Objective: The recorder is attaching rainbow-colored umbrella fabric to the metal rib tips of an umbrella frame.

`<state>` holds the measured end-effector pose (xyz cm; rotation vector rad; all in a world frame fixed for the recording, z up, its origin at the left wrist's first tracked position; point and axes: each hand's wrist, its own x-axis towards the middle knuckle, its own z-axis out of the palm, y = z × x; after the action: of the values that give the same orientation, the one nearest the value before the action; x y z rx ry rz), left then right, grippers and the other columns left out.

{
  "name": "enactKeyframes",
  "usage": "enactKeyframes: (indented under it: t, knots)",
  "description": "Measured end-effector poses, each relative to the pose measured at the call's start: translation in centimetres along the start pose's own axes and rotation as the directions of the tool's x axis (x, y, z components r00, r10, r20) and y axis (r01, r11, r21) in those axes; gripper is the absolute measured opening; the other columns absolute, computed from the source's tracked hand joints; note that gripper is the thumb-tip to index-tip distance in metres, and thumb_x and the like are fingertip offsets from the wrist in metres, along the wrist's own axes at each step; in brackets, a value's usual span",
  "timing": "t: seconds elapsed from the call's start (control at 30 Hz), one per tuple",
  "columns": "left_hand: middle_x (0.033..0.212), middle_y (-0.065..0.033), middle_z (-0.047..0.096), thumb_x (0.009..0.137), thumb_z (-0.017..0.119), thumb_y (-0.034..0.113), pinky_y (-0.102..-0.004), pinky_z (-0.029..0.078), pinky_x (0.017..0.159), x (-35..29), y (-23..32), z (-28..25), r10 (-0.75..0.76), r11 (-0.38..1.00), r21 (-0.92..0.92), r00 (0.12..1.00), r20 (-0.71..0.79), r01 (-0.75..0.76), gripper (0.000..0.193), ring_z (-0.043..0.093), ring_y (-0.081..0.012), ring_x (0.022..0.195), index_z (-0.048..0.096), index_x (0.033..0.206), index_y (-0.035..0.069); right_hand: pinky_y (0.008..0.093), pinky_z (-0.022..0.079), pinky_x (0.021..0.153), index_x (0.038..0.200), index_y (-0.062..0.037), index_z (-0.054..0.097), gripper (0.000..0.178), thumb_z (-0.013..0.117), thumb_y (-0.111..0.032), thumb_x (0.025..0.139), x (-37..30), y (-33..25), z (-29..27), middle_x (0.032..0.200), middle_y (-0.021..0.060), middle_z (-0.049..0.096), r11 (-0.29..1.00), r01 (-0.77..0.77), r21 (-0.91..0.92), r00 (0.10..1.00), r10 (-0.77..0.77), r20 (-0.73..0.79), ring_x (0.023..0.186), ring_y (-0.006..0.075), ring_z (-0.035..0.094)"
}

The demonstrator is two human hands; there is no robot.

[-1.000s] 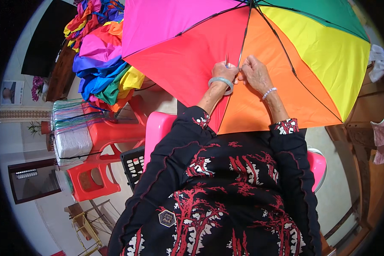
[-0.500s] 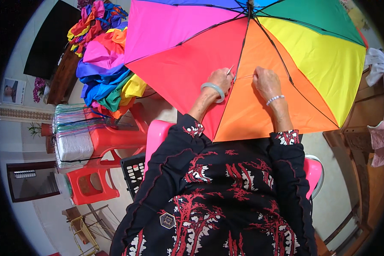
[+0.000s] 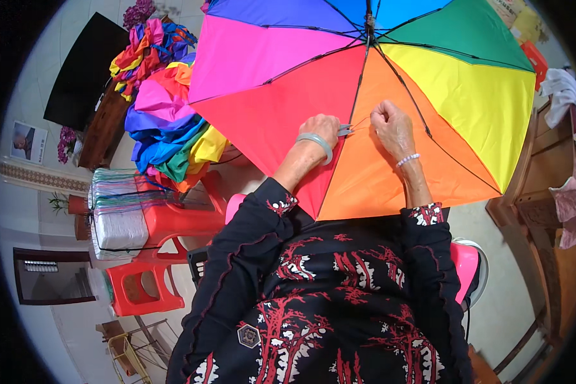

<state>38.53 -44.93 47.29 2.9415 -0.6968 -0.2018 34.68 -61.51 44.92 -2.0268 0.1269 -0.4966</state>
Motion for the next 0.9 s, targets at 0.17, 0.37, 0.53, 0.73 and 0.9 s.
enactKeyframes:
  t: [0.17, 0.37, 0.53, 0.73, 0.9]
  knots:
    - [0.081, -0.0194, 0.062, 0.078, 0.049, 0.009, -0.0407, 0.051, 0.067, 0.5, 0.3, 1.0, 0.029, 0.998, 0.058, 0.999, -0.021, -0.027, 0.017, 0.062, -0.0336, 0.079, 0.065, 0.081, 0.004, 0.0248, 0.038, 0.049, 0.069, -0.0003, 0.051, 0.01, 0.052, -0.008, 0.075, -0.2, -0.2, 0.0, 0.055, 0.003, 0.048, 0.999, -0.006, 0.053, 1.0, 0.006, 0.0, 0.052, 0.0086, 0.045]
    - [0.082, -0.0207, 0.062, 0.077, 0.05, 0.011, -0.0407, 0.051, 0.066, 1.1, -0.5, 1.4, -0.017, 0.994, 0.111, 1.0, -0.013, 0.018, 0.018, 0.061, -0.0342, 0.079, 0.065, 0.079, 0.001, 0.0209, 0.04, 0.046, 0.073, -0.0021, 0.053, 0.01, 0.053, -0.01, 0.079, -0.1, -1.8, -0.9, 0.058, 0.0013, 0.05, 0.875, -0.204, 0.438, 0.978, 0.16, 0.134, 0.05, 0.0076, 0.049]
    - [0.061, -0.013, 0.059, 0.073, 0.06, 0.021, -0.0359, 0.046, 0.051, 1.8, -2.3, -0.4, -0.027, 0.978, -0.207, 0.983, -0.183, -0.012, 0.018, 0.059, -0.0252, 0.056, 0.063, 0.081, 0.005, 0.0184, 0.043, 0.045, 0.08, -0.0031, 0.053, 0.01, 0.055, -0.013, 0.082, 0.3, -1.2, -1.6, 0.06, 0.0022, 0.053, 0.527, -0.442, 0.726, 0.896, 0.231, 0.378, 0.05, 0.0084, 0.053]
    - [0.053, 0.0014, 0.046, 0.074, 0.064, 0.024, -0.0233, 0.03, 0.039, 0.3, 0.5, -3.8, -0.065, 0.384, -0.907, 0.985, 0.161, 0.174, 0.023, 0.042, -0.0083, 0.043, 0.061, 0.085, 0.004, 0.0192, 0.044, 0.044, 0.083, -0.0028, 0.052, 0.011, 0.055, -0.013, 0.081, 0.0, -0.4, -1.4, 0.06, 0.003, 0.053, 0.429, -0.5, 0.752, 0.865, 0.201, 0.46, 0.049, 0.0097, 0.054]
    - [0.056, 0.005, 0.043, 0.074, 0.065, 0.025, -0.0199, 0.024, 0.038, 0.0, 1.1, -3.4, 0.004, 0.395, -0.896, 0.975, 0.223, 0.203, 0.022, 0.035, -0.0036, 0.042, 0.058, 0.083, 0.006, 0.0206, 0.046, 0.043, 0.084, -0.0025, 0.052, 0.012, 0.056, -0.014, 0.081, -0.1, -0.6, -0.7, 0.061, 0.0035, 0.053, 0.389, -0.505, 0.771, 0.862, 0.176, 0.475, 0.048, 0.0104, 0.054]
